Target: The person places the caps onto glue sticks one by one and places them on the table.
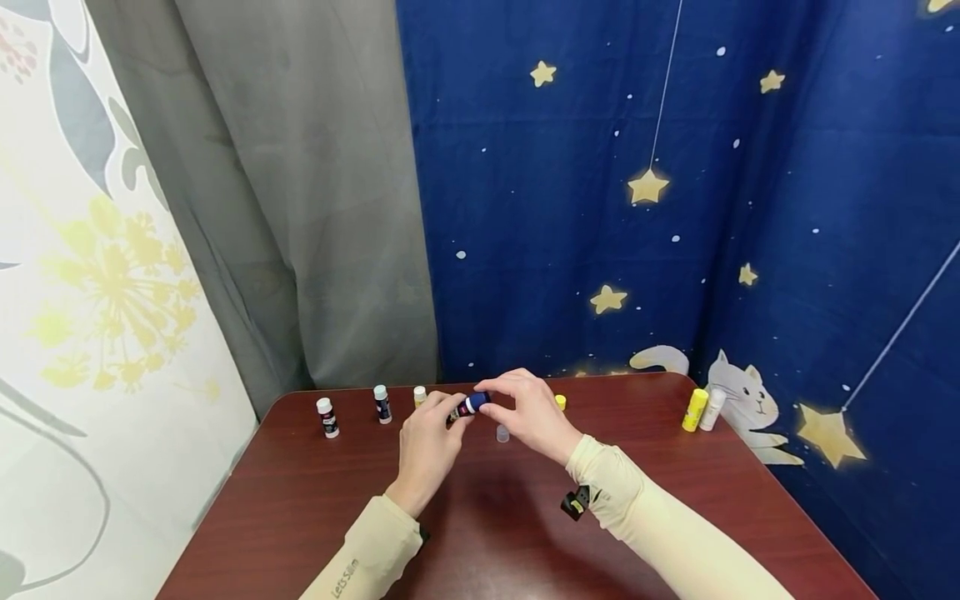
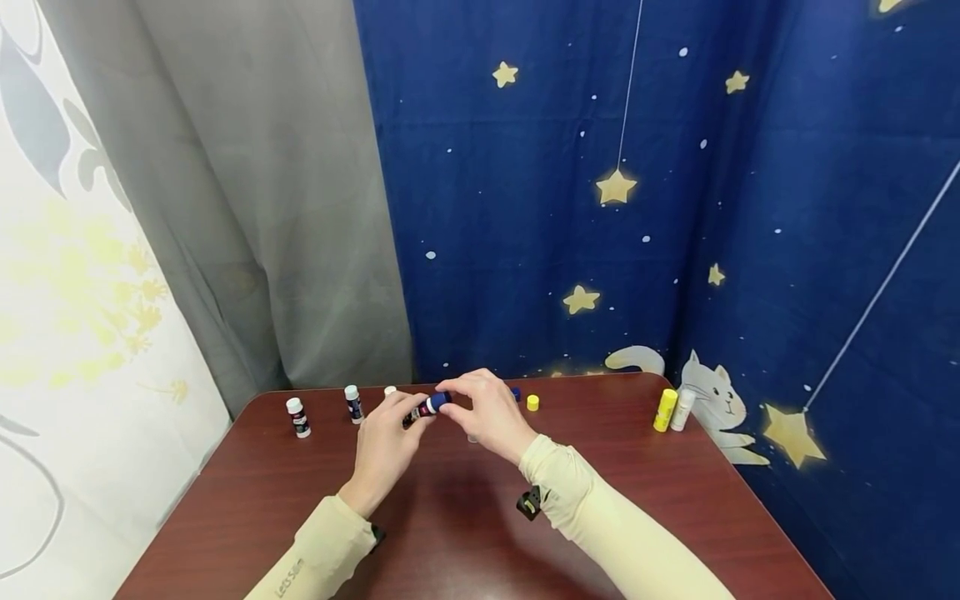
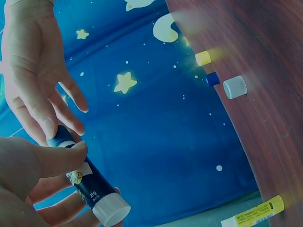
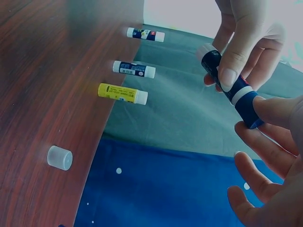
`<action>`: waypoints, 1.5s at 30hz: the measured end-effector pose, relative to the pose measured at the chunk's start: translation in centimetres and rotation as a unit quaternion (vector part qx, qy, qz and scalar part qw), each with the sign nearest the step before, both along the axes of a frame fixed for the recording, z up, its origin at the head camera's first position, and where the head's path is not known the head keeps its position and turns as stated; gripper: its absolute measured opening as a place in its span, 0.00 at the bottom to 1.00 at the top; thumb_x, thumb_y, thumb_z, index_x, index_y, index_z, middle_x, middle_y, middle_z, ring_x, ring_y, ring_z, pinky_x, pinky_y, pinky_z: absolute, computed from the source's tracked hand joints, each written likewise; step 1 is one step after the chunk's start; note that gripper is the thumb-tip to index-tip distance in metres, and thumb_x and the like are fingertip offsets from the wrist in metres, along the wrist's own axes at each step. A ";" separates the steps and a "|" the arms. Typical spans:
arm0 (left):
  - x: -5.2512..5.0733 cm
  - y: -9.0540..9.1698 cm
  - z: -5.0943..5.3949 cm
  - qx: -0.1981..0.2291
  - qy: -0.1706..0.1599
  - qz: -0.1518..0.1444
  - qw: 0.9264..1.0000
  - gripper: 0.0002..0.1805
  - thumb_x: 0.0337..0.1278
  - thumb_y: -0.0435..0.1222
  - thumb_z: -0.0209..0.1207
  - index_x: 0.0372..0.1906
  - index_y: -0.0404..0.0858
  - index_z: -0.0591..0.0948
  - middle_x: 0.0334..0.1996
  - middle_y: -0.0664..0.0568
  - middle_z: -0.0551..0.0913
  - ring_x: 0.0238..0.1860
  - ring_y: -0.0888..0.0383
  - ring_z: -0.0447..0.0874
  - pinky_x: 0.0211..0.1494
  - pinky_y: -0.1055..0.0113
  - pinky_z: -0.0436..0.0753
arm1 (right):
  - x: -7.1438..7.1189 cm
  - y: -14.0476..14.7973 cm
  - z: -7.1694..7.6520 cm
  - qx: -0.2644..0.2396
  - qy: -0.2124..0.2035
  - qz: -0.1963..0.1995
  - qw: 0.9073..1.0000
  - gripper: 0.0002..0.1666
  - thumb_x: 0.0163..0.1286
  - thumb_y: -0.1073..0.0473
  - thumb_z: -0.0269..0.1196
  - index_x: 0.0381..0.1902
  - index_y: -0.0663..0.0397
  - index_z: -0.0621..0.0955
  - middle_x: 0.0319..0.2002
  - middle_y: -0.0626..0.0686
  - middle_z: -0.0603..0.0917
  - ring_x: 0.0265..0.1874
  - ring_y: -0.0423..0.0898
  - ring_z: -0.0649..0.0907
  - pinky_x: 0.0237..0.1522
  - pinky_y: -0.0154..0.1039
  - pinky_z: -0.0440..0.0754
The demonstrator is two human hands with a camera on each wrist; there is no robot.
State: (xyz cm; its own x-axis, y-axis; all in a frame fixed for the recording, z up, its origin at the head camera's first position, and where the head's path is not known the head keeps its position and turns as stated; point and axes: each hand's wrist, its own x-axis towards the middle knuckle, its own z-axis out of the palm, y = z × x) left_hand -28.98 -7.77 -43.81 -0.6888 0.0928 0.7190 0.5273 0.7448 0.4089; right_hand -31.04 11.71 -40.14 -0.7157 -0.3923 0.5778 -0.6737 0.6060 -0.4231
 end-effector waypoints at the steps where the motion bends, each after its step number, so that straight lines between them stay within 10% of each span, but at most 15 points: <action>1: 0.0 0.0 0.0 0.000 0.000 0.000 1.000 0.16 0.53 0.36 0.74 0.49 0.44 0.88 0.38 0.55 0.82 0.32 0.59 0.82 0.37 0.62 0.84 | 0.0 0.0 0.0 0.001 0.000 -0.002 1.000 0.18 0.64 0.53 0.73 0.52 0.40 0.87 0.46 0.38 0.86 0.49 0.37 0.76 0.48 0.39 0.80; 45: 1.2 0.5 0.2 -0.044 0.030 -0.001 0.999 0.16 0.48 0.34 0.76 0.45 0.40 0.89 0.34 0.53 0.85 0.28 0.56 0.85 0.34 0.58 0.85 | 0.8 -0.6 -0.8 0.042 0.057 0.026 0.997 0.13 0.66 0.62 0.71 0.48 0.43 0.86 0.37 0.38 0.83 0.42 0.37 0.75 0.42 0.36 0.79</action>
State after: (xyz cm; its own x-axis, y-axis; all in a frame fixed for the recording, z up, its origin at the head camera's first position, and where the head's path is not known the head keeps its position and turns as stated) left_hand -27.82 -7.26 -43.58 -0.6443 0.1589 0.7481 0.5498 0.7761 0.3088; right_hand -30.29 11.13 -40.98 -0.6246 -0.4778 0.6177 -0.7458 0.5995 -0.2905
